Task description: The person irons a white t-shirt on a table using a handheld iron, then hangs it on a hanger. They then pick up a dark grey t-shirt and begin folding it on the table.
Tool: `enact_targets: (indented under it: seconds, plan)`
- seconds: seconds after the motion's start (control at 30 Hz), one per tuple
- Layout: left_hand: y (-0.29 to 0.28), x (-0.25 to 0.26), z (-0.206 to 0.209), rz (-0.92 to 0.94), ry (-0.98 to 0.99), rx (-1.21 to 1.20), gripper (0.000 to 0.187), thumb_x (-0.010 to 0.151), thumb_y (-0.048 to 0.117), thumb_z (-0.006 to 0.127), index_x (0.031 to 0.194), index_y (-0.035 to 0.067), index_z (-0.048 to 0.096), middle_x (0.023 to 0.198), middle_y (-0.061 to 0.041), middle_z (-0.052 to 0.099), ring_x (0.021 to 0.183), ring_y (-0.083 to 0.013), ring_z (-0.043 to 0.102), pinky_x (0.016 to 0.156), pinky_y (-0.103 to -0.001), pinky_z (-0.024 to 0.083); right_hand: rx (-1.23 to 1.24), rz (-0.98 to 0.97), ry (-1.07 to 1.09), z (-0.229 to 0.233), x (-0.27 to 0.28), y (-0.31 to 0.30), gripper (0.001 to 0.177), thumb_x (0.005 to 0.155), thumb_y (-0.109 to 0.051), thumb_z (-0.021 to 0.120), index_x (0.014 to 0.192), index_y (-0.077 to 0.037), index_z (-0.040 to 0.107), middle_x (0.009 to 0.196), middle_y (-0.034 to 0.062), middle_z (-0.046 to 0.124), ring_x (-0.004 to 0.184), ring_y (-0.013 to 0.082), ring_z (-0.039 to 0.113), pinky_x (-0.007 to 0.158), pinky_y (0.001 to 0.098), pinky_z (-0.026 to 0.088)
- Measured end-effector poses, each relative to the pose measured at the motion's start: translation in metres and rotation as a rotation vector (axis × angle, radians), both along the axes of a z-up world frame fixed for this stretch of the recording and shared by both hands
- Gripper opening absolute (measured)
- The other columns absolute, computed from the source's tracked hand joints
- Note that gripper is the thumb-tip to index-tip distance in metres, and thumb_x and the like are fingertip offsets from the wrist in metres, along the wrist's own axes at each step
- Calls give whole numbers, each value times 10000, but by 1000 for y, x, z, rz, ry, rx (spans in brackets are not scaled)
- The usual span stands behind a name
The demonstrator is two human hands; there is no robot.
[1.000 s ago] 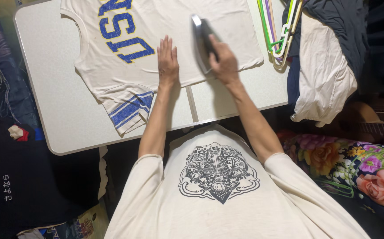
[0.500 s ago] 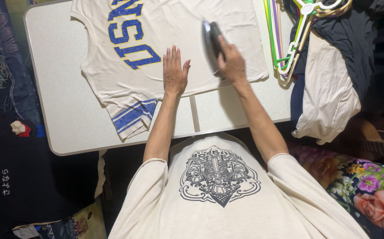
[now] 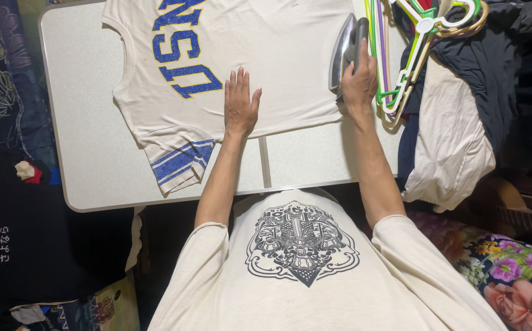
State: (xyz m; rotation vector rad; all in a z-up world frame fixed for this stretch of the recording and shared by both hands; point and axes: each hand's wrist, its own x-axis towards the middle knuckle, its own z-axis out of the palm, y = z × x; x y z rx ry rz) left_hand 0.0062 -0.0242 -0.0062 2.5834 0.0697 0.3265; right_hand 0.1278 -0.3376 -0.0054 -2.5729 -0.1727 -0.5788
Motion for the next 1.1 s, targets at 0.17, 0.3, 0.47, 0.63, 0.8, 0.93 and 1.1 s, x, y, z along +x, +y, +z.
enact_targets:
  seconds: [0.17, 0.3, 0.47, 0.63, 0.8, 0.93, 1.1]
  plan:
    - [-3, 7, 7, 9, 4, 232, 570, 1074, 368, 498, 1471, -41, 469, 1594, -214, 372, 1497, -405, 270, 1221, -537, 183, -18, 42, -41, 13, -21, 15, 701, 973, -66, 704, 1601, -130, 398, 1133, 129, 624, 904, 240, 681, 771, 366, 580]
    - [-31, 35, 37, 32, -154, -84, 482, 1075, 389, 553, 1349, 0, 627, 1402, -167, 620, 1318, -335, 590, 1142, -486, 405, 108, 184, -84, 37, -50, 23, 709, 993, -46, 691, 1616, -171, 374, 1193, 135, 641, 967, 258, 693, 841, 373, 602]
    - [-92, 54, 90, -137, -133, -649, 424, 970, 322, 715, 1226, -15, 694, 1121, -153, 746, 905, -210, 753, 790, -346, 613, 349, 283, 13, 62, -76, 53, 697, 1035, -69, 697, 1622, -148, 328, 1196, 158, 649, 1008, 296, 714, 905, 382, 610]
    - [-109, 43, 123, -187, -51, -950, 346, 946, 198, 736, 1221, -10, 699, 978, -84, 798, 850, -130, 757, 739, -275, 620, 449, 377, -89, 72, -93, 68, 710, 1014, -36, 663, 1624, -91, 303, 1480, 237, 561, 1268, 390, 659, 1063, 403, 571]
    - [-97, 30, 125, -186, -107, -980, 322, 940, 122, 752, 1227, -15, 704, 1012, -76, 796, 893, -133, 778, 796, -278, 643, 504, 480, -17, 70, -102, 74, 687, 1030, -40, 670, 1604, -35, 292, 1488, 256, 534, 1283, 369, 623, 1097, 413, 520]
    - [-80, 18, 118, -121, -205, -910, 306, 924, 61, 753, 1219, -10, 714, 1034, -93, 778, 897, -165, 785, 792, -290, 637, 571, 554, 166, 66, -98, 83, 595, 1022, -24, 670, 1560, -34, 416, 1374, 215, 660, 1250, 306, 672, 1070, 408, 530]
    - [-41, 3, 117, -66, -265, -804, 295, 921, 47, 754, 1210, 5, 712, 1047, -88, 762, 887, -176, 793, 781, -286, 636, 705, 660, 313, 65, -89, 121, 498, 1020, 0, 639, 1495, -14, 493, 1266, 160, 728, 1180, 237, 735, 1014, 359, 601]
